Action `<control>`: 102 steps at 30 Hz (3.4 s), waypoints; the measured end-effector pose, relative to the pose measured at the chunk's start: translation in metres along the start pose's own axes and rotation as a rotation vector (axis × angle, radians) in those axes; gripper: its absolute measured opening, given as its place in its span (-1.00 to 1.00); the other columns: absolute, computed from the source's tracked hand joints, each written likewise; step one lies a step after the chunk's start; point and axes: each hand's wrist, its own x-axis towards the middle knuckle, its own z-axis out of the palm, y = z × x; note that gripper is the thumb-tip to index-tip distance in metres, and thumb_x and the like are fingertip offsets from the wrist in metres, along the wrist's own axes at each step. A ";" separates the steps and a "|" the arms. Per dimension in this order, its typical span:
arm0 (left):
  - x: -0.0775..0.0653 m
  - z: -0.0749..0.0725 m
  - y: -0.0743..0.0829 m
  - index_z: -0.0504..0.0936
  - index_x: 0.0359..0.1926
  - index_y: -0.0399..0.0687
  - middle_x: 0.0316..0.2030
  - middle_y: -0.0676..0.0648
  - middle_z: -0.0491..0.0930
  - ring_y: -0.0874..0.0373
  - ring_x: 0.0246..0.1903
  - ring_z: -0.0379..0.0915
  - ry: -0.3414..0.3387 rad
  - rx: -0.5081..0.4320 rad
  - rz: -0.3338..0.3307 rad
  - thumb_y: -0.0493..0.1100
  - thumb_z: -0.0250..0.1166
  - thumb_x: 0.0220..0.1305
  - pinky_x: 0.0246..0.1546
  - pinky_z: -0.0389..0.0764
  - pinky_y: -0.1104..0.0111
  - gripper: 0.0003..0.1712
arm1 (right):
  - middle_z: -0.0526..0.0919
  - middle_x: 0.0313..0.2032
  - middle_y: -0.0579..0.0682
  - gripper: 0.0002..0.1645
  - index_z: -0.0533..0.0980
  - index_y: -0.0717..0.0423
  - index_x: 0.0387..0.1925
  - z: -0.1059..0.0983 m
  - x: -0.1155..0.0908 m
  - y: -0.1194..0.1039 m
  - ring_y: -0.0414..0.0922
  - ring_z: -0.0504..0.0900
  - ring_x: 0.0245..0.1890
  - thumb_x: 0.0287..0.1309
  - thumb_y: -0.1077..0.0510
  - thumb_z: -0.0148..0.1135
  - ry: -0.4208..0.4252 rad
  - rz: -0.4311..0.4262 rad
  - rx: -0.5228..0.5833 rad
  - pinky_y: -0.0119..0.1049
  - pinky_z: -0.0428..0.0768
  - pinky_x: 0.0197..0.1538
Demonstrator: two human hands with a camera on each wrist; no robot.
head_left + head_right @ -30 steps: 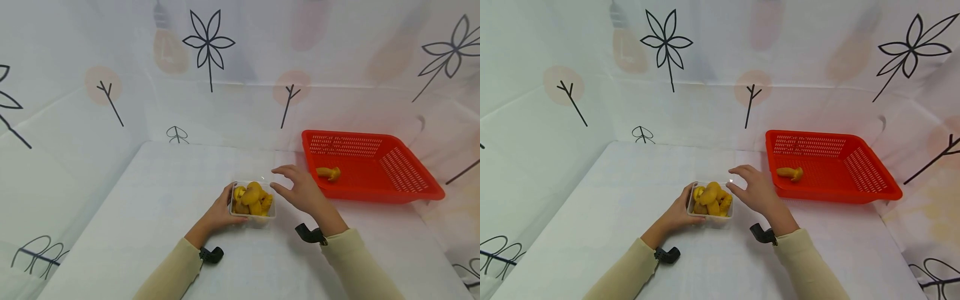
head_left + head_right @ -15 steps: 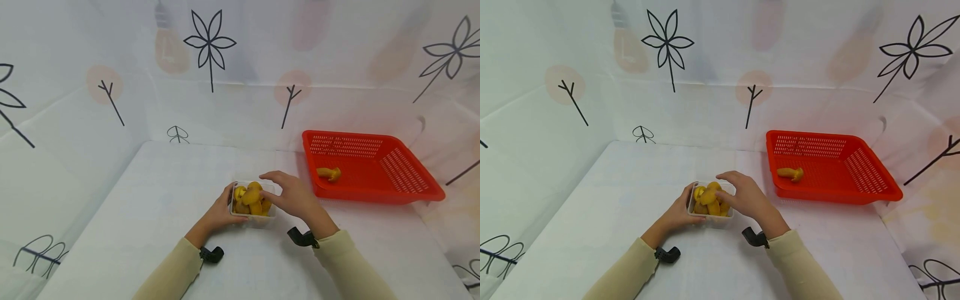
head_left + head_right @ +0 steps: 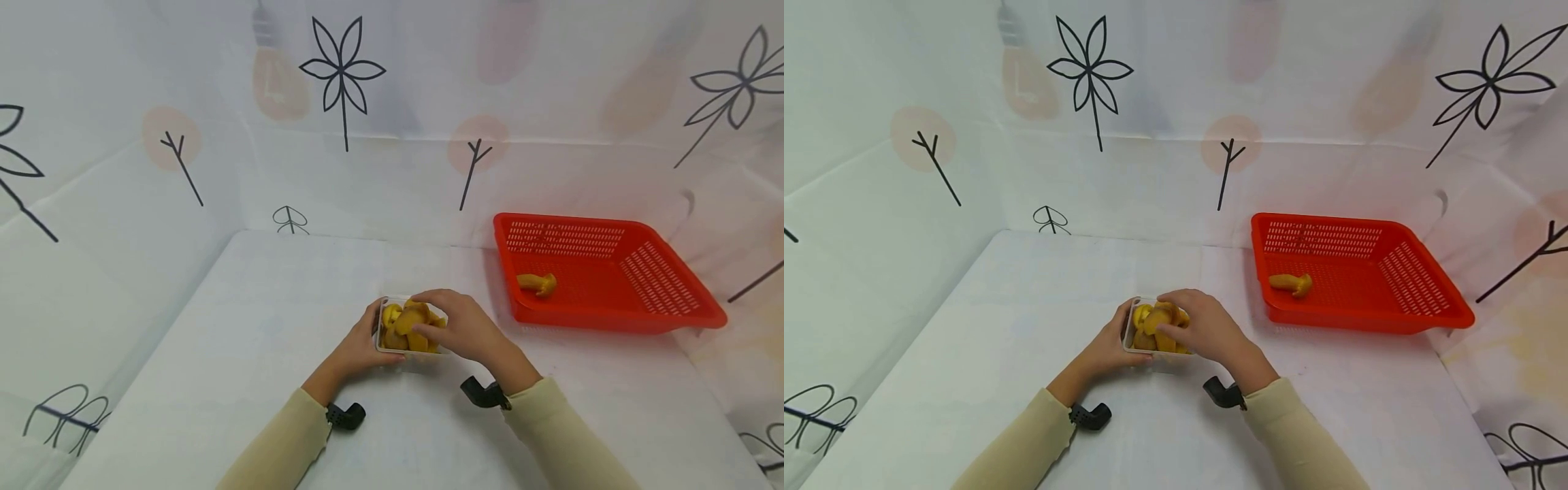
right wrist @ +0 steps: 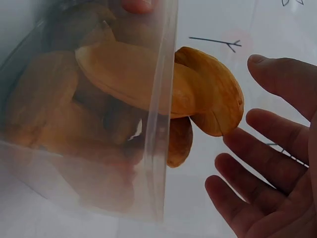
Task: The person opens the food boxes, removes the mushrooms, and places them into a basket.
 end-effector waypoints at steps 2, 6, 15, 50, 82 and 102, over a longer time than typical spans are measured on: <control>0.000 0.000 0.000 -0.11 0.50 0.06 0.44 -0.04 0.15 0.05 0.44 0.09 0.001 -0.005 0.004 0.21 0.56 -0.14 0.44 0.20 0.08 0.34 | 0.60 0.14 -0.07 -0.42 0.52 -0.11 0.16 0.002 0.000 0.000 -0.02 0.53 0.19 0.10 -0.10 0.38 0.000 -0.007 -0.002 0.02 0.58 0.19; 0.000 0.000 0.000 -0.12 0.51 0.07 0.44 -0.02 0.15 0.06 0.45 0.08 0.003 -0.008 0.005 0.21 0.56 -0.14 0.44 0.19 0.08 0.34 | 0.61 0.11 -0.08 -0.43 0.53 -0.09 0.15 0.005 0.001 0.000 -0.03 0.54 0.16 0.09 -0.08 0.40 -0.004 -0.020 -0.001 0.00 0.58 0.20; -0.001 0.000 0.001 -0.11 0.50 0.05 0.43 -0.02 0.16 0.07 0.44 0.09 0.009 -0.004 0.007 0.20 0.56 -0.14 0.44 0.19 0.09 0.34 | 0.61 0.08 -0.06 -0.44 0.54 -0.07 0.12 0.010 0.003 0.000 -0.06 0.55 0.11 0.07 -0.07 0.41 -0.011 -0.043 -0.019 -0.04 0.59 0.18; -0.001 0.000 0.001 -0.11 0.49 0.20 0.43 0.03 0.15 0.11 0.43 0.11 0.013 0.001 -0.015 0.18 0.57 -0.14 0.44 0.21 0.12 0.31 | 0.56 0.12 -0.17 -0.45 0.52 -0.26 0.11 0.026 -0.011 -0.002 -0.13 0.57 0.07 0.04 0.04 0.45 0.039 0.017 0.258 -0.22 0.65 0.10; -0.001 0.001 0.001 -0.10 0.50 0.14 0.45 0.00 0.13 0.09 0.46 0.06 0.011 -0.018 -0.038 0.21 0.56 -0.16 0.46 0.16 0.11 0.34 | 0.59 0.10 -0.13 -0.44 0.48 -0.28 0.13 0.018 -0.016 0.009 -0.11 0.67 -0.02 0.06 -0.02 0.43 0.084 0.093 0.423 -0.03 0.64 0.10; 0.000 0.001 0.000 -0.10 0.50 0.12 0.47 -0.05 0.09 0.08 0.47 0.01 0.014 -0.030 -0.031 0.16 0.59 -0.17 0.46 0.14 0.14 0.34 | 0.61 0.10 0.05 -0.42 0.46 -0.15 0.21 -0.023 -0.019 0.028 0.01 0.68 0.01 0.15 0.00 0.36 0.269 0.105 0.439 -0.27 0.67 0.02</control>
